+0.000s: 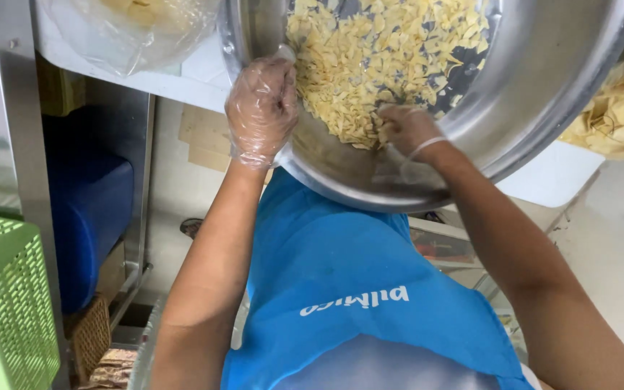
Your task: The person scoops small yellow flakes from a large metal bowl into a clear plastic bag using gloved hands. After filling the bag, the person places a yellow butter cookie tin on the counter and wipes its lid with a pink cloth.
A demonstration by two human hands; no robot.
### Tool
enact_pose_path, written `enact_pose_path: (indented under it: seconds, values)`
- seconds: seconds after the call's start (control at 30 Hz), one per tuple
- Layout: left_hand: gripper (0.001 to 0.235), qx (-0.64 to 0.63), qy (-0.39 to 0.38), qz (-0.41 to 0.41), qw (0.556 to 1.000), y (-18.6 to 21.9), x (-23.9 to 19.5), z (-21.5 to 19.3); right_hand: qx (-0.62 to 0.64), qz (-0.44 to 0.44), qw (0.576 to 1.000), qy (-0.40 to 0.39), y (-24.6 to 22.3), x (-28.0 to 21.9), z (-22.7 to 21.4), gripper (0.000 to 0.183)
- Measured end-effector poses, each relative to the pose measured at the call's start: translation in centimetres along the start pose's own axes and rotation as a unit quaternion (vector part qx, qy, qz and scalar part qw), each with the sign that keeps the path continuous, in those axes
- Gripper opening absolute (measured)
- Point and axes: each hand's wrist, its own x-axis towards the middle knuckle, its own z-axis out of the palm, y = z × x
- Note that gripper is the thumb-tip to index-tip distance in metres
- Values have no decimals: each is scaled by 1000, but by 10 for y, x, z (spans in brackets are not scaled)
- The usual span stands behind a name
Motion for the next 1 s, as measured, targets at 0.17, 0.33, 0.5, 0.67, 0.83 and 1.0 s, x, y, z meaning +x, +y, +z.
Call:
enact_pose_path:
  seconds: [0.17, 0.33, 0.5, 0.67, 0.83, 1.0]
  values:
    - [12, 0, 16, 3, 1000, 3, 6, -1, 207, 48, 976, 52, 40, -2, -22, 26]
    - [12, -6, 7, 4, 1000, 3, 7, -2, 158, 27, 984, 78, 28, 2, -13, 26]
    - [12, 5, 7, 4, 1000, 0, 4, 0, 66, -33, 992, 100, 26, 36, 20, 20]
    - [12, -4, 2, 0, 1000, 2, 6, -2, 26, -139, 975, 171, 55, 87, 68, 13]
    - [14, -13, 36, 4, 999, -2, 1, 5, 202, -34, 974, 101, 1, 21, 1, 3]
    - [42, -29, -15, -54, 998, -27, -24, 24, 164, -353, 883, 262, -31, 17, -50, 12]
